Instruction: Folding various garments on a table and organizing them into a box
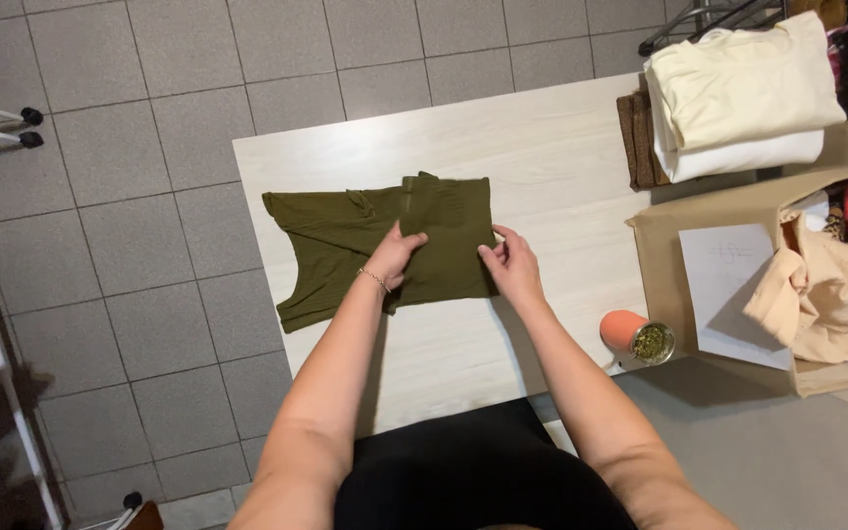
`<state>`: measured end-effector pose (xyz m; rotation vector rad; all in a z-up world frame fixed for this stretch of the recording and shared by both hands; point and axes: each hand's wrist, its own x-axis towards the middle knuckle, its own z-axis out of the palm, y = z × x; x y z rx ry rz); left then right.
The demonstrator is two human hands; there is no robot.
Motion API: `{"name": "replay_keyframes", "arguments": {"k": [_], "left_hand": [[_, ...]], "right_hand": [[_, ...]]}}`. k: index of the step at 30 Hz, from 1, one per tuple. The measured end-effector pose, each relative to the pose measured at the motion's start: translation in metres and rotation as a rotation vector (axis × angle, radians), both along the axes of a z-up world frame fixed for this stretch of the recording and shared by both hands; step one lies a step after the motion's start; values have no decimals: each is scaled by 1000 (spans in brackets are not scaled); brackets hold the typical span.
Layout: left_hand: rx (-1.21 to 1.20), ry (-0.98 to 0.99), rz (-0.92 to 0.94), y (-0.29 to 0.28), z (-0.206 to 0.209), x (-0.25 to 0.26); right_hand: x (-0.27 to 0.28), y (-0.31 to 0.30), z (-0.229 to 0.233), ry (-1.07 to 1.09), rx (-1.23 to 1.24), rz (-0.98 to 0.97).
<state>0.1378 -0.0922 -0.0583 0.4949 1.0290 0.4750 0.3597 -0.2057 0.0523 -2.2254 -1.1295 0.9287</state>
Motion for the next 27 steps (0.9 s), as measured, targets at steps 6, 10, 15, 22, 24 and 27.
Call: {"name": "replay_keyframes", "arguments": {"k": [6,10,15,22,24,27], "left_hand": [[23,265,-75,13,124,2],[3,219,-10,6,153,0],[55,188,10,0,87,0],[622,745,-206,5,75,-44],[795,808,-138,-6,99,-48],[956,778,-171,-24,92,-48]], "right_hand": [[-2,-2,-2,-66,6,-27],[-11,7,-5,-37,-18,-68],[-3,21,-42,53,-102,-191],[24,12,-88,208,-147,-290],[20,11,-72,212,-161,-298],[10,18,-40,181,-236,-256]]}}
